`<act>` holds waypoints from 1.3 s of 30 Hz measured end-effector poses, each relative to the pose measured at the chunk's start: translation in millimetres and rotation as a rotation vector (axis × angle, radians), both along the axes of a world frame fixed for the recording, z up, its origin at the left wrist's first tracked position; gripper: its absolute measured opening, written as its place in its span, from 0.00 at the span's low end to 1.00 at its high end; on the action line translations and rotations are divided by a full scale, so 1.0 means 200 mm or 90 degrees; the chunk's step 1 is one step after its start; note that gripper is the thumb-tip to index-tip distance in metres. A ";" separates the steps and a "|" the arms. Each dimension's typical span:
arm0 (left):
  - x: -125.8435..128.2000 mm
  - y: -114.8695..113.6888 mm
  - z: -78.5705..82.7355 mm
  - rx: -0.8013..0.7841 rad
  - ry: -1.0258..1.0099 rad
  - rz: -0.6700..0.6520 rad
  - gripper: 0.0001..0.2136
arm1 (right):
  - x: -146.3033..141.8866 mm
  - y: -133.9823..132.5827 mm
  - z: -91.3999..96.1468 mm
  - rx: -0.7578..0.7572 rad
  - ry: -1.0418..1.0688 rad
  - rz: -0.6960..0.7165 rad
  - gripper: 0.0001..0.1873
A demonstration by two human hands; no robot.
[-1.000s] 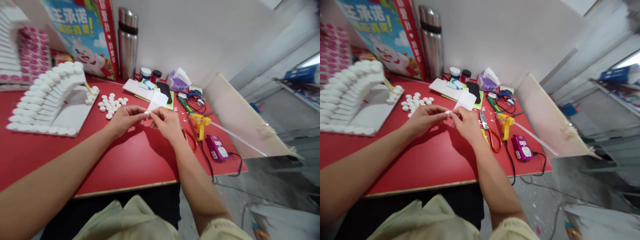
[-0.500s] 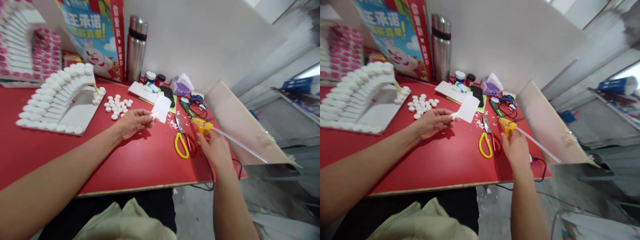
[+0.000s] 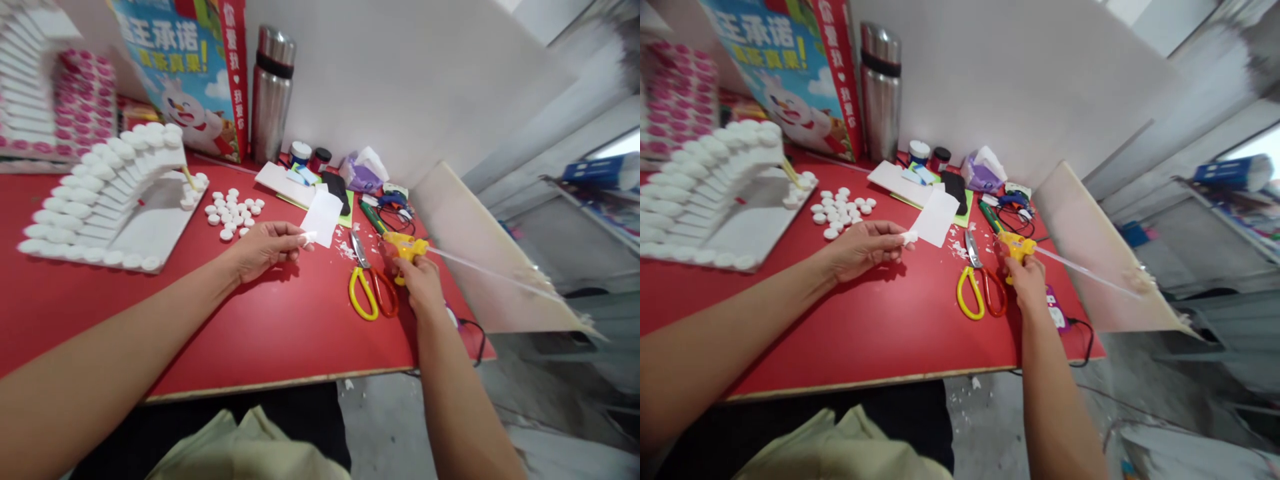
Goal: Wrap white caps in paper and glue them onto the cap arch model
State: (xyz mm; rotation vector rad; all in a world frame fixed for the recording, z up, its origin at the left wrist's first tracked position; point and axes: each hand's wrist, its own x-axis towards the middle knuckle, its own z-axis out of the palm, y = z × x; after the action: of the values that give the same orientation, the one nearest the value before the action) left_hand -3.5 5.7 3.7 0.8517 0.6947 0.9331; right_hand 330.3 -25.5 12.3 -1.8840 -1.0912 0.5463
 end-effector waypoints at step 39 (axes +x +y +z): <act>-0.01 -0.01 -0.02 0.036 0.086 -0.030 0.16 | -0.53 -0.35 0.26 -0.029 -0.135 0.375 0.23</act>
State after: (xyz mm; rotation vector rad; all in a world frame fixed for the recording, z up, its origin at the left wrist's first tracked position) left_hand -4.7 3.8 0.5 0.9845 0.7637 0.8618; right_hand 224.4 -94.7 64.8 -1.6710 -1.8083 0.7088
